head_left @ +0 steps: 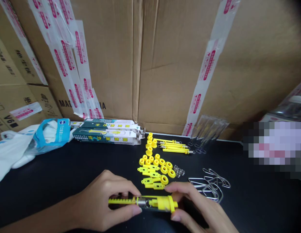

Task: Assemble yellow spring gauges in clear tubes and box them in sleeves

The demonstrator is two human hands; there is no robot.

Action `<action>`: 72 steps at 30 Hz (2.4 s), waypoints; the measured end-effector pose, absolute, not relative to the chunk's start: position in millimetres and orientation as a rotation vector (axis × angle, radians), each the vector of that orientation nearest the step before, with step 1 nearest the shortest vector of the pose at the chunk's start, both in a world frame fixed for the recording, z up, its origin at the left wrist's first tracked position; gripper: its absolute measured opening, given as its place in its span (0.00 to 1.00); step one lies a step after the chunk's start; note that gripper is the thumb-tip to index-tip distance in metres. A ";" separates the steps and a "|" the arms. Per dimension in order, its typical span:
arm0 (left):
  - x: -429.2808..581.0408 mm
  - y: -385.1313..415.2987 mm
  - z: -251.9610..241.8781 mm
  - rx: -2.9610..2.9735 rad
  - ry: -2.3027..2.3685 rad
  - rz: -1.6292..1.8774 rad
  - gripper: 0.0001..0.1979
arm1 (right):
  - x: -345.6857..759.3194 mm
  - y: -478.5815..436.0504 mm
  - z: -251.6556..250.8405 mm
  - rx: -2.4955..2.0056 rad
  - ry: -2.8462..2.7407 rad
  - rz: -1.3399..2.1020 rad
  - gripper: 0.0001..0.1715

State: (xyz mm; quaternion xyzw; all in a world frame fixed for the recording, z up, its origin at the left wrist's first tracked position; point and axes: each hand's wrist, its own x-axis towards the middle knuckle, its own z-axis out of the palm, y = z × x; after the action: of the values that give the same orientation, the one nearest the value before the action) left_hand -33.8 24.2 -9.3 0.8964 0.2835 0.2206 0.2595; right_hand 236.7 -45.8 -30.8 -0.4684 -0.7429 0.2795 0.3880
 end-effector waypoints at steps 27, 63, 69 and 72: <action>-25.6 30.7 -2.8 1.978 0.961 0.381 0.15 | 238.7 -38.0 -32.1 -1.177 -1.989 0.442 0.15; -25.8 31.6 -5.9 1.952 0.953 0.328 0.15 | 242.4 -34.3 -22.7 -1.044 -2.074 0.235 0.10; -25.2 30.5 -5.1 1.919 0.960 0.349 0.15 | 246.1 -29.4 -20.3 -1.113 -1.965 0.054 0.13; -25.5 30.1 -6.8 1.930 0.957 0.366 0.15 | 250.5 -19.7 -21.0 -1.188 -1.909 0.018 0.08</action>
State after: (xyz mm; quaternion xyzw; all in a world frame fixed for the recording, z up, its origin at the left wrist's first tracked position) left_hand -25.5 30.1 -6.8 0.7841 0.3887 0.1487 0.4605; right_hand 250.5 -19.7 -21.0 -0.4765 -0.7657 0.0073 0.4320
